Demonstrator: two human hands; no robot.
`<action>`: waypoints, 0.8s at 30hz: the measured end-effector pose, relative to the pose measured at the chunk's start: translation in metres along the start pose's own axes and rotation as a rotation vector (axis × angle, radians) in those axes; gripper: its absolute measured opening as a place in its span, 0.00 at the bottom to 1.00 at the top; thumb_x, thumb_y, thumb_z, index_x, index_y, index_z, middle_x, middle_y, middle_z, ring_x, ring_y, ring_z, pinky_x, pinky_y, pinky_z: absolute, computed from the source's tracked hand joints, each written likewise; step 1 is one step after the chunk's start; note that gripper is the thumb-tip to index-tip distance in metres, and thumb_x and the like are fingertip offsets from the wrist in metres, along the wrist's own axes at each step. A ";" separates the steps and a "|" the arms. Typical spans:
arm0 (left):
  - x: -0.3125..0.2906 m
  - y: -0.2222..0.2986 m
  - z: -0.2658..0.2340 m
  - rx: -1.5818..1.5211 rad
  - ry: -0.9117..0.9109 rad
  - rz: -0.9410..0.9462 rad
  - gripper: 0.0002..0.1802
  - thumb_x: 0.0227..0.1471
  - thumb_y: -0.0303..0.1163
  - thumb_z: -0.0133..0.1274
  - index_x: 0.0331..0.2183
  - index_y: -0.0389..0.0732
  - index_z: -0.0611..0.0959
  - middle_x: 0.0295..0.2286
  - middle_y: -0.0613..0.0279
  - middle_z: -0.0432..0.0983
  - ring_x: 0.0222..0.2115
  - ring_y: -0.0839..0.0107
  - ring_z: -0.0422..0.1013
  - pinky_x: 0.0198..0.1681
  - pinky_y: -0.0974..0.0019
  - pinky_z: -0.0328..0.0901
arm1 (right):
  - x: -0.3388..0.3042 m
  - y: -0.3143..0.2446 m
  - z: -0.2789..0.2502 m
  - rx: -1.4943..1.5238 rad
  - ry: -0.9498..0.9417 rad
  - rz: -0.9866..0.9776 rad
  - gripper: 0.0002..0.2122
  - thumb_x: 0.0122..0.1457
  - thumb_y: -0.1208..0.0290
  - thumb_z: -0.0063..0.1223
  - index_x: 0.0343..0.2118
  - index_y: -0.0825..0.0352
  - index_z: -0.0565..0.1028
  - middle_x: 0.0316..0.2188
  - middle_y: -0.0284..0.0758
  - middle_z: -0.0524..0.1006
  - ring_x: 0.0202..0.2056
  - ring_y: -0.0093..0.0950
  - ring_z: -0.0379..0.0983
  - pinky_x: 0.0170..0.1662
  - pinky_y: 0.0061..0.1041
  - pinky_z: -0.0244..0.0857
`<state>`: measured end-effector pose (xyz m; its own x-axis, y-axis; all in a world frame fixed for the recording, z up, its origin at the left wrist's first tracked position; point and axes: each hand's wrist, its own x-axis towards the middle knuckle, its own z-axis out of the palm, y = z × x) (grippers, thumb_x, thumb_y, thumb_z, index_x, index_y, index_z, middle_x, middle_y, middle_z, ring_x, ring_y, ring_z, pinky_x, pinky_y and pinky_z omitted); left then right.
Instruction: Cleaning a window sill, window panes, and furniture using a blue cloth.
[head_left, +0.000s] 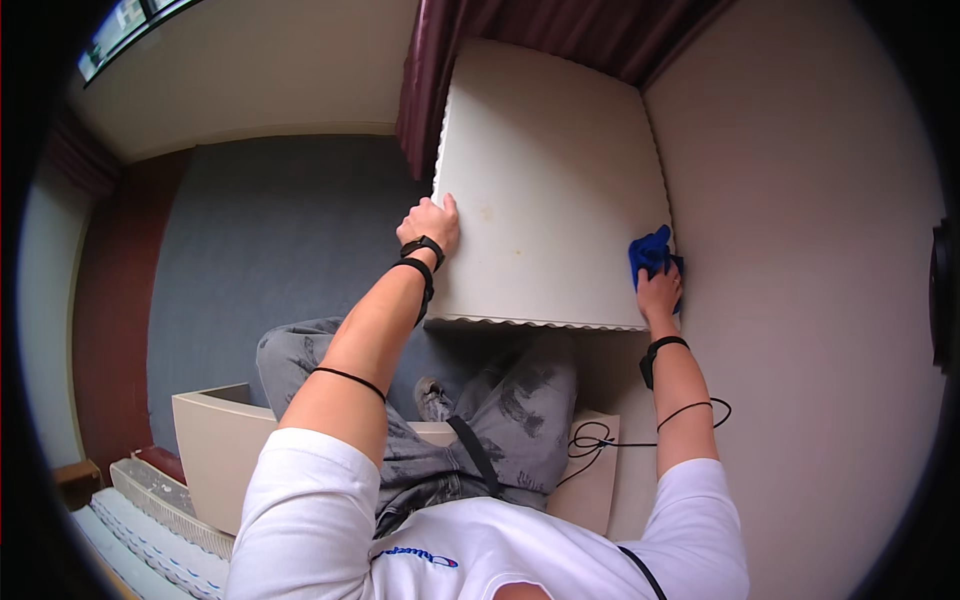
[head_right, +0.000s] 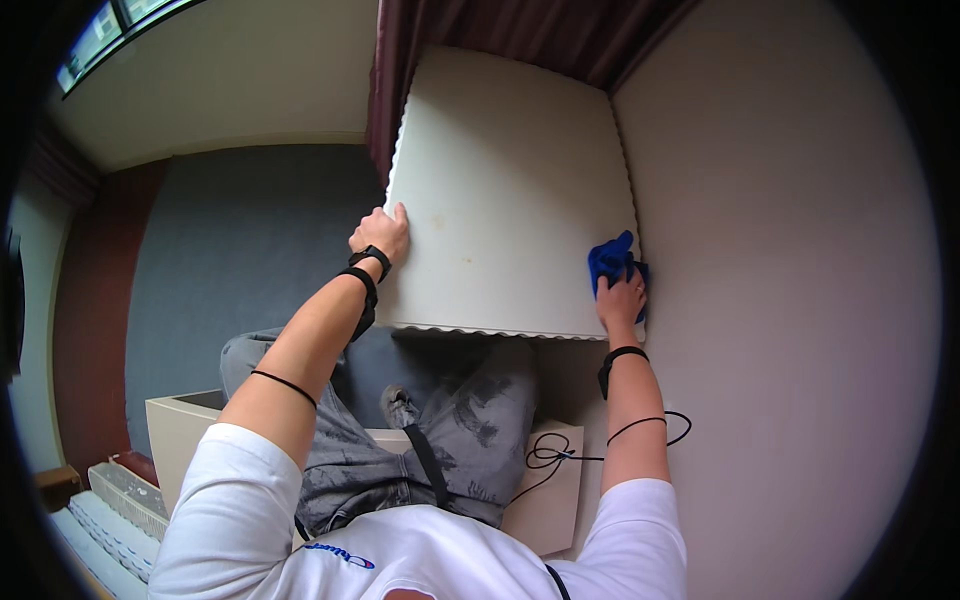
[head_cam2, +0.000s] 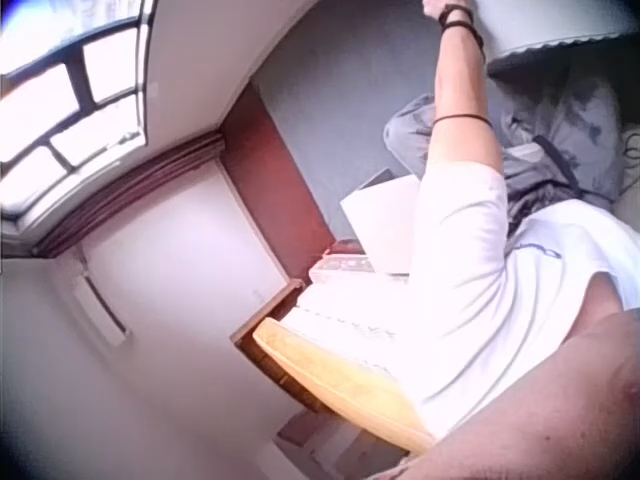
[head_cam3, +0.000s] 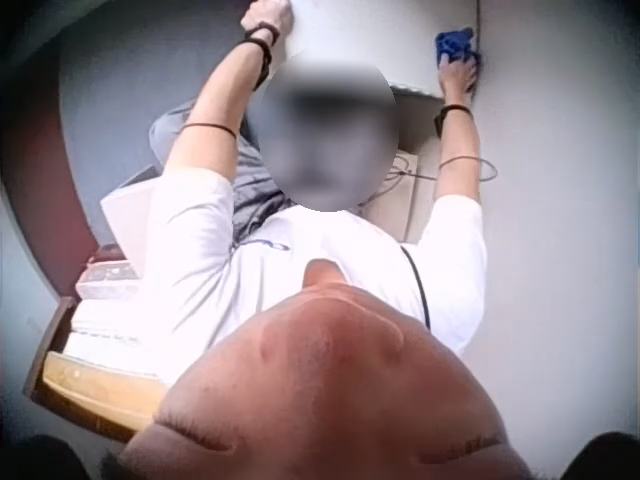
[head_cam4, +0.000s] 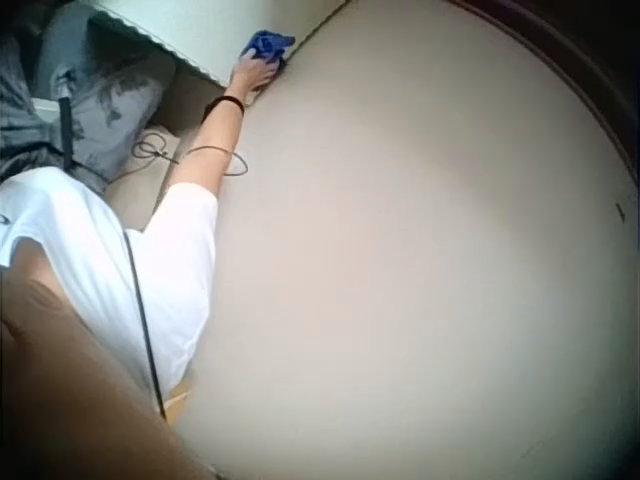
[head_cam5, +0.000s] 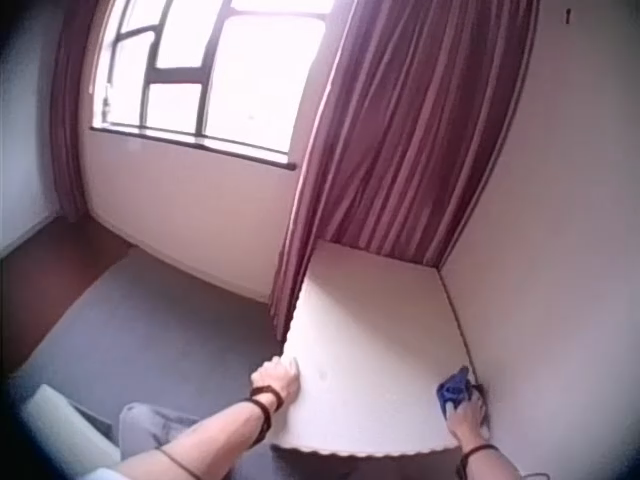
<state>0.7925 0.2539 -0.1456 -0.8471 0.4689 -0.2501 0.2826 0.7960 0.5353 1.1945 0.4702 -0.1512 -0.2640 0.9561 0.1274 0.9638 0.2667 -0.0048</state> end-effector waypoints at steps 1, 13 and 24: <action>-0.001 0.003 -0.001 -0.009 -0.006 0.004 0.34 0.60 0.58 0.38 0.42 0.35 0.82 0.38 0.41 0.81 0.43 0.44 0.77 0.49 0.46 0.68 | 0.012 0.002 0.000 0.002 -0.008 -0.015 0.32 0.59 0.50 0.46 0.63 0.64 0.66 0.65 0.46 0.58 0.66 0.46 0.51 0.67 0.47 0.44; -0.006 0.011 -0.007 -0.047 -0.081 -0.024 0.34 0.60 0.57 0.37 0.44 0.34 0.81 0.40 0.40 0.80 0.45 0.44 0.76 0.50 0.47 0.68 | 0.121 -0.121 -0.004 -0.042 -0.231 0.082 0.34 0.63 0.48 0.32 0.67 0.67 0.56 0.67 0.54 0.50 0.68 0.54 0.43 0.66 0.60 0.40; -0.003 0.013 -0.006 0.008 -0.017 -0.008 0.34 0.60 0.57 0.37 0.44 0.36 0.82 0.39 0.41 0.81 0.44 0.44 0.76 0.50 0.47 0.68 | 0.043 -0.281 -0.009 0.030 -0.137 -0.373 0.35 0.59 0.48 0.42 0.67 0.61 0.60 0.68 0.50 0.53 0.68 0.50 0.46 0.67 0.57 0.40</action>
<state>0.7965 0.2607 -0.1328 -0.8417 0.4686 -0.2681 0.2791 0.8027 0.5270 0.9129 0.4352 -0.1359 -0.6004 0.7996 -0.0079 0.7997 0.6003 -0.0123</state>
